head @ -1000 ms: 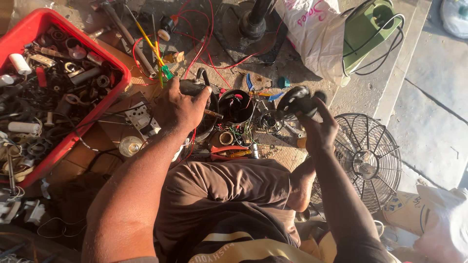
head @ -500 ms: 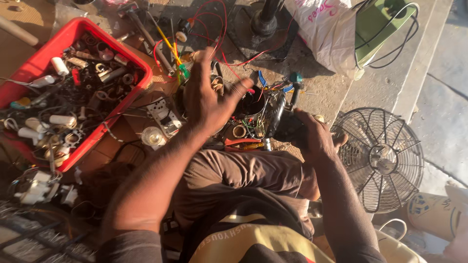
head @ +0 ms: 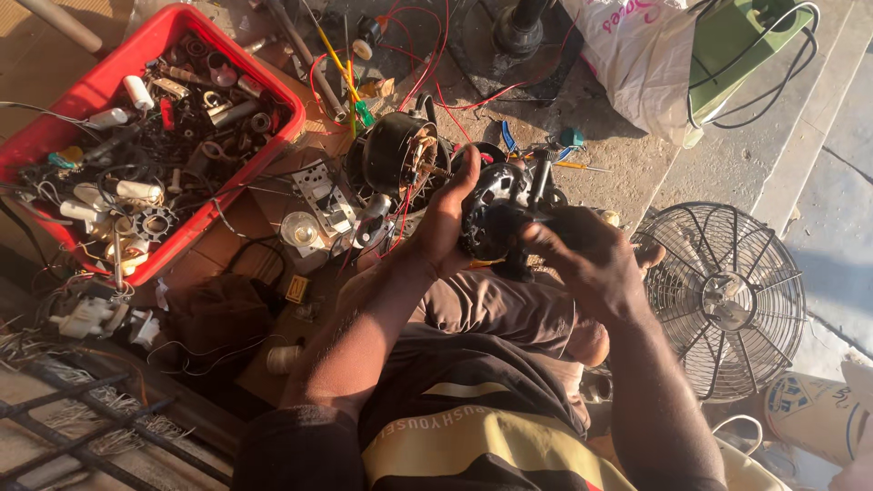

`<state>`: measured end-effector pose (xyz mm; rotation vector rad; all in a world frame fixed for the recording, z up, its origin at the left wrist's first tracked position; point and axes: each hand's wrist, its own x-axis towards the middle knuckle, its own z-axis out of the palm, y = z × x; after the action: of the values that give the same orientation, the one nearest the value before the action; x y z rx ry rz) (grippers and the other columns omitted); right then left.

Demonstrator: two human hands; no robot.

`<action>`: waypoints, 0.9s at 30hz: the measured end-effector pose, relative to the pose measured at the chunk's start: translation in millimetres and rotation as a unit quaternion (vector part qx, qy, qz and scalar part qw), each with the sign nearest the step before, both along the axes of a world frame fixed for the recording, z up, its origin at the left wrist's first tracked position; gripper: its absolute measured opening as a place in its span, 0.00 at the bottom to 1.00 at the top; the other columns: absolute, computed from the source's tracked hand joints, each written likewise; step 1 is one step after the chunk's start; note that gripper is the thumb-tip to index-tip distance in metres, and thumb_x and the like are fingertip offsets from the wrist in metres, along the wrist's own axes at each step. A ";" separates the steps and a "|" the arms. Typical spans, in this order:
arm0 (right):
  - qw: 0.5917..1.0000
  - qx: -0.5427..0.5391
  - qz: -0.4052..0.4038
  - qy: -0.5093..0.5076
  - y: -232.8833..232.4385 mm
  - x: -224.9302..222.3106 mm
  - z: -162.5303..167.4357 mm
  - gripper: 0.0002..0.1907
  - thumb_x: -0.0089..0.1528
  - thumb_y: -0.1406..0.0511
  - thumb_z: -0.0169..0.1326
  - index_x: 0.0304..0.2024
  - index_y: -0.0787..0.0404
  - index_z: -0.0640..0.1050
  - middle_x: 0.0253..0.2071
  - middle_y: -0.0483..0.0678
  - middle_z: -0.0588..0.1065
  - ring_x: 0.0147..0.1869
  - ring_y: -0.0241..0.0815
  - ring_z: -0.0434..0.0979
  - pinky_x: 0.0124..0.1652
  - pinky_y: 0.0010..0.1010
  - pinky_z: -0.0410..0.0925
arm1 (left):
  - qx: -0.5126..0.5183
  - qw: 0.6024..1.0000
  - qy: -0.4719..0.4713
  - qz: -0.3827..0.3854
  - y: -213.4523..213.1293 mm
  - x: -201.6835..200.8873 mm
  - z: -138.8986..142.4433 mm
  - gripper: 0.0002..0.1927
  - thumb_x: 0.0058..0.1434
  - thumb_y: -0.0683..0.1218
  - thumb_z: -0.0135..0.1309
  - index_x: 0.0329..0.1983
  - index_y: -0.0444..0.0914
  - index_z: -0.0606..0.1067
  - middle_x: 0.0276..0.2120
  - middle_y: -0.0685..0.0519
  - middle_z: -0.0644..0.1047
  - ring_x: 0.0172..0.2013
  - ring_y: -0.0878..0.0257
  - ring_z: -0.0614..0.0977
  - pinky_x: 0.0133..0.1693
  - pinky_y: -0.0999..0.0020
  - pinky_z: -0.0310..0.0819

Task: The person sits on the ground repairing an electric fan motor. They pull red and black wires from the motor windings, use pliers and a screwdriver on the motor housing, turn the motor over, and handle fan guards and other fan parts laid out on cardboard.

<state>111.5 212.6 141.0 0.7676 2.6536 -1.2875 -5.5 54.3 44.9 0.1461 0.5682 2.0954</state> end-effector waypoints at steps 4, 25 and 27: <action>0.999 0.008 -0.037 0.020 -13.4 -5.2 -0.1 0.35 0.51 0.48 0.69 0.50 0.65 0.79 0.42 0.52 0.83 0.42 0.41 0.84 0.40 0.34 0.76 | 0.010 1.000 -0.004 0.000 3.7 0.6 -3.2 0.39 0.73 0.70 0.37 0.68 0.34 0.67 0.53 0.45 0.78 0.51 0.57 0.82 0.53 0.57 0.78; 0.982 -0.025 -0.143 0.121 13.3 36.3 -18.3 0.20 0.55 0.56 0.71 0.30 0.68 0.82 0.28 0.47 0.82 0.30 0.33 0.81 0.32 0.24 0.73 | -0.621 0.537 0.543 0.176 -86.4 -41.9 -38.5 0.15 0.49 0.53 0.71 0.31 0.39 0.82 0.30 0.47 0.83 0.34 0.55 0.81 0.38 0.61 0.73; 0.975 -0.048 -0.160 0.143 13.4 39.3 -18.2 0.21 0.54 0.55 0.71 0.31 0.67 0.81 0.28 0.47 0.81 0.30 0.32 0.80 0.31 0.25 0.72 | -0.641 0.498 0.565 0.145 -85.1 -33.1 -36.1 0.15 0.51 0.54 0.70 0.34 0.40 0.82 0.33 0.45 0.82 0.41 0.51 0.78 0.44 0.57 0.71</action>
<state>150.8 226.0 122.8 1.1094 2.7352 -1.7105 -38.6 -30.9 8.8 0.5611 2.9040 0.9666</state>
